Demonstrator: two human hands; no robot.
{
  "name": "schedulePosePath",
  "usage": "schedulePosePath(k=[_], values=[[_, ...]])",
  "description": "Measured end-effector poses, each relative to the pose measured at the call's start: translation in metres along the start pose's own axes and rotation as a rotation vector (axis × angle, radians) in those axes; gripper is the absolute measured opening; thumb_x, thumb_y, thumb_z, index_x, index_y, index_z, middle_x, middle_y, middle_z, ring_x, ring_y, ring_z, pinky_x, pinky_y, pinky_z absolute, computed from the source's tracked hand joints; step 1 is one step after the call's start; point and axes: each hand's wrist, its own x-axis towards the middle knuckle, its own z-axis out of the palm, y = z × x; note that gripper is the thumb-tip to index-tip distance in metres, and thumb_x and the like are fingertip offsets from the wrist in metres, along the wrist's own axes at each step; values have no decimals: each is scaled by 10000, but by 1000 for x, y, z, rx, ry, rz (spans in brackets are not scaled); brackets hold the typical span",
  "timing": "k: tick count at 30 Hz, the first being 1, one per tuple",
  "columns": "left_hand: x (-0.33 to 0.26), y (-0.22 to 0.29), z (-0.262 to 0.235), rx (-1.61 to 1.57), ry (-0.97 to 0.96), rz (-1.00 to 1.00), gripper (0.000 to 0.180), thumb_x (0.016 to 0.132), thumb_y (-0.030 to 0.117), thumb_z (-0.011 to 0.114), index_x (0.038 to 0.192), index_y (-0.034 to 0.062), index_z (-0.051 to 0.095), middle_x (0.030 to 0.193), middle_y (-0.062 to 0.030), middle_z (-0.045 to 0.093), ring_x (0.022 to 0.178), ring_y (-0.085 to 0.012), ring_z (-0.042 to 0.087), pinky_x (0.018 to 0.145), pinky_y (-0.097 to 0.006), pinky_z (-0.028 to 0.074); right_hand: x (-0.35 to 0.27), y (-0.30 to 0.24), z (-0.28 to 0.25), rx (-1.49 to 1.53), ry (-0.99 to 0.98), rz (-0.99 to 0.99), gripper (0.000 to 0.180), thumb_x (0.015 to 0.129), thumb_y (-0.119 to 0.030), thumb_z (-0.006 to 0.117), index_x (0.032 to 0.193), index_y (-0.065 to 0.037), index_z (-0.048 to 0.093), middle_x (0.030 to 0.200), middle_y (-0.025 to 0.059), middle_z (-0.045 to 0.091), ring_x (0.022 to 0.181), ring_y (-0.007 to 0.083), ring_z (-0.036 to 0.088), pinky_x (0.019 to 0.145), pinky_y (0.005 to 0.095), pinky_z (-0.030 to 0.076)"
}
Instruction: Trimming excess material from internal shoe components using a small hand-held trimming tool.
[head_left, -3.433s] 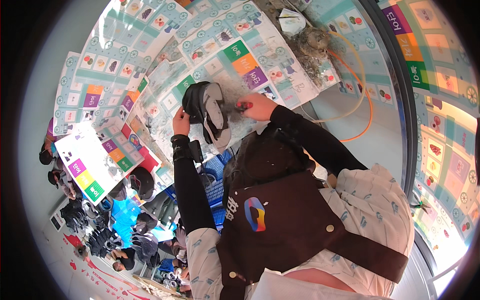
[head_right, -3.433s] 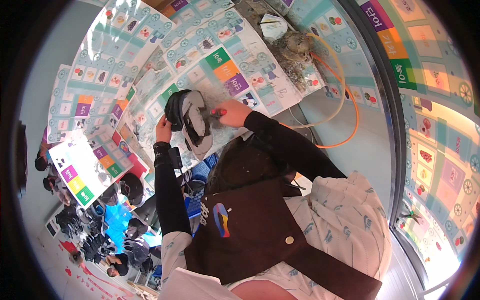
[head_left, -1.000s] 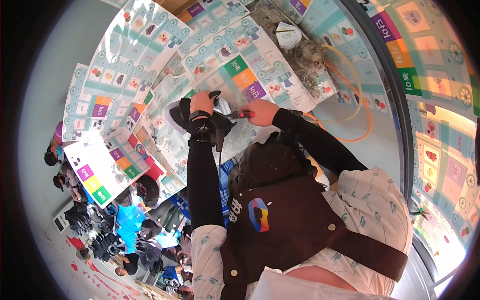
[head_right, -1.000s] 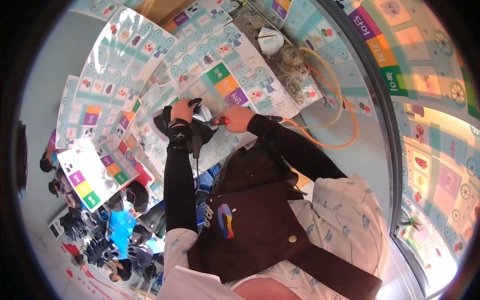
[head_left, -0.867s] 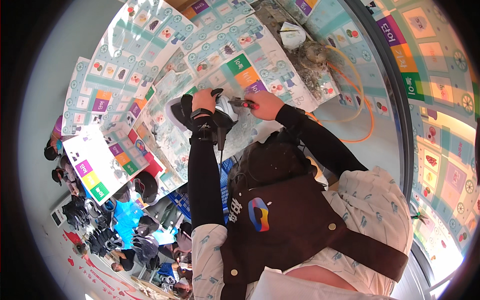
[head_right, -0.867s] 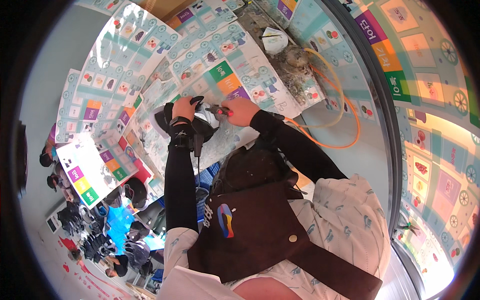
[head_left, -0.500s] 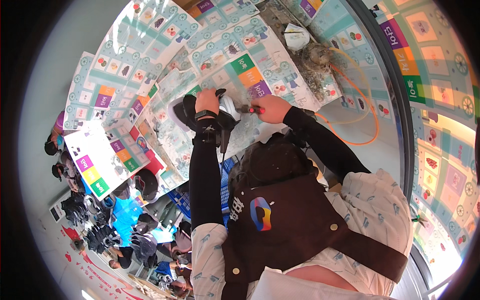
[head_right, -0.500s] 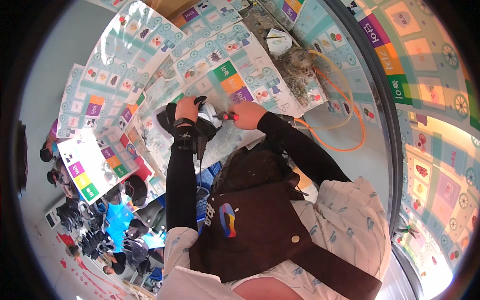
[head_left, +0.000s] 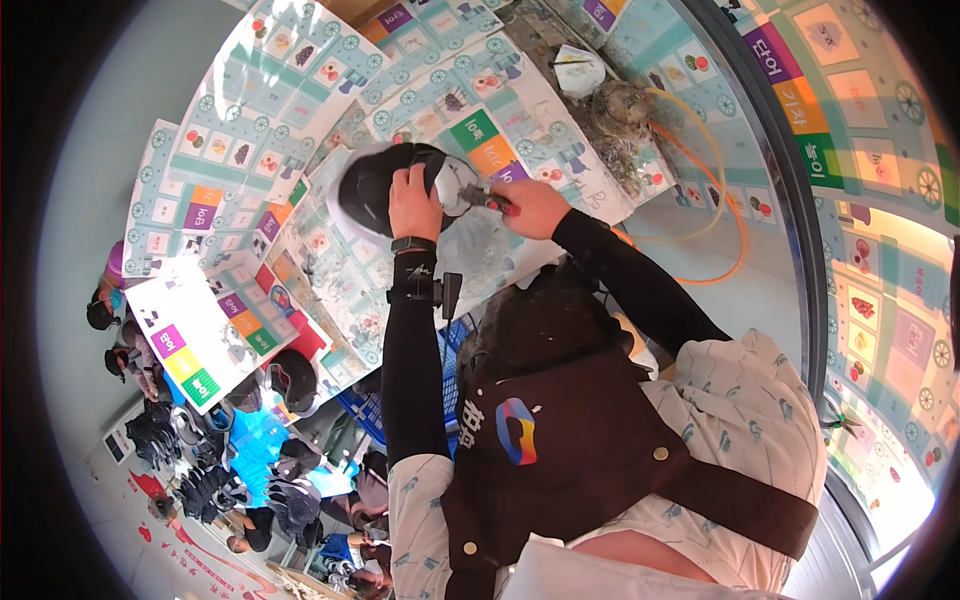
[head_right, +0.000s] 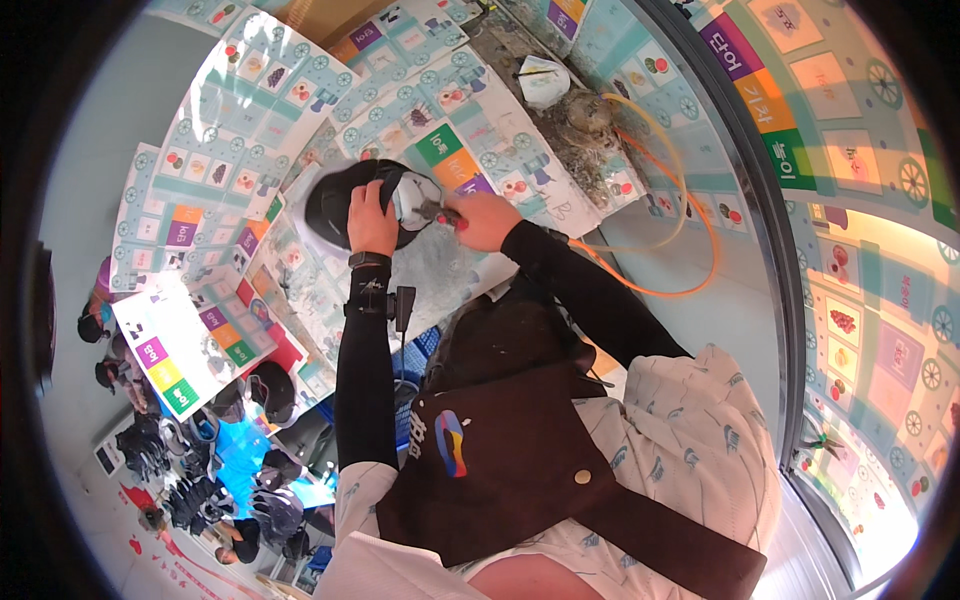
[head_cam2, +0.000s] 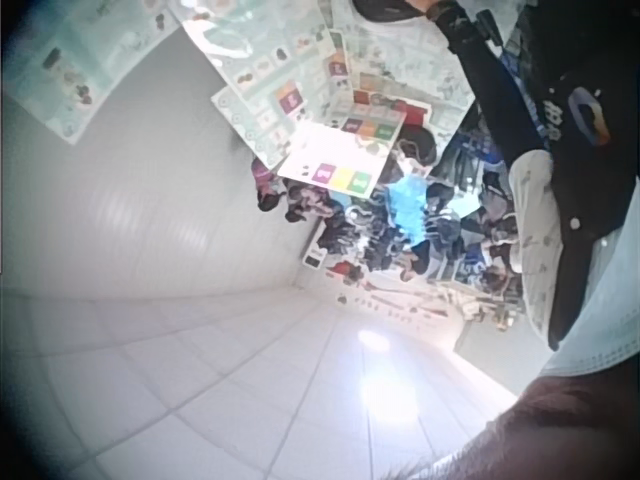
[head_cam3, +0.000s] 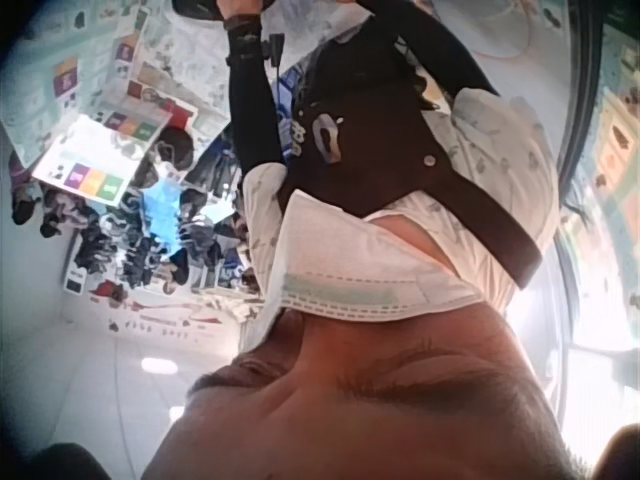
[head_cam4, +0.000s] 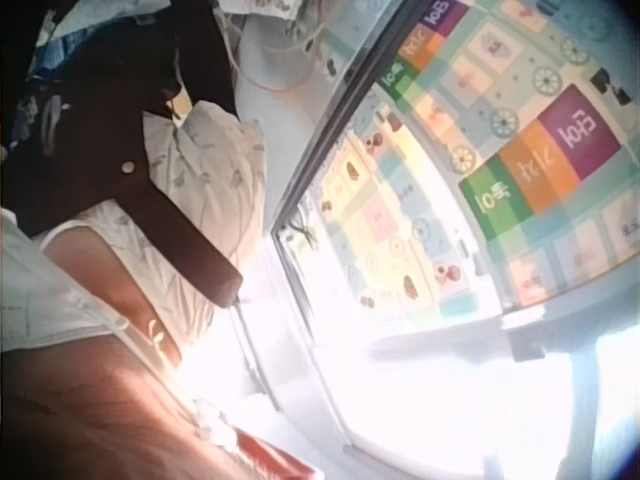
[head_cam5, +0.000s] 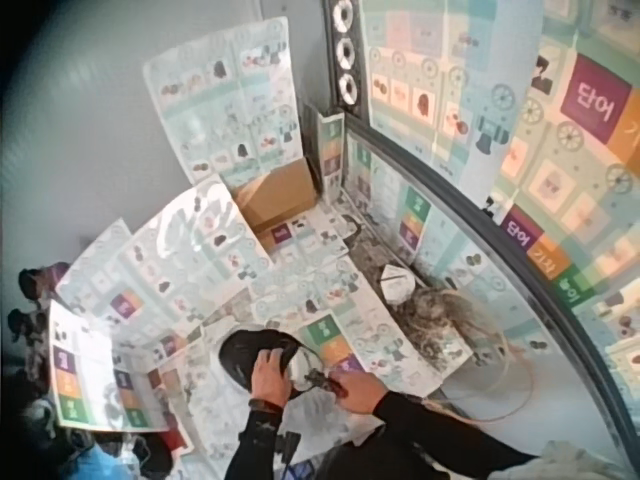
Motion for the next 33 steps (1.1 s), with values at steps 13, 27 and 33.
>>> schedulePosePath(k=[13, 27, 33], values=[[-19, 20, 9, -218, -13, -106, 271, 897, 180, 693, 1144, 113, 604, 1079, -156, 606, 954, -423, 638, 773, -503, 539, -14, 27, 0, 110, 83, 139, 320, 789, -145, 555, 1066, -52, 686, 935, 253, 685, 929, 456, 647, 801, 529, 505], [-113, -10, 11, -361, -66, -371, 320, 766, 111, 722, 1004, 0, 538, 884, -156, 641, 785, -291, 655, 736, -402, 528, -22, 33, 4, 154, -54, 160, 455, 765, -149, 617, 1198, -21, 677, 984, 245, 698, 949, 410, 659, 859, 414, 508], [-125, -11, 15, -460, -115, -343, 329, 777, 41, 750, 993, 5, 506, 837, -109, 639, 768, -186, 660, 701, -328, 523, -25, 20, 0, 175, -180, 187, 394, 781, -165, 574, 1130, -42, 708, 1032, 259, 698, 1010, 431, 649, 876, 467, 514]])
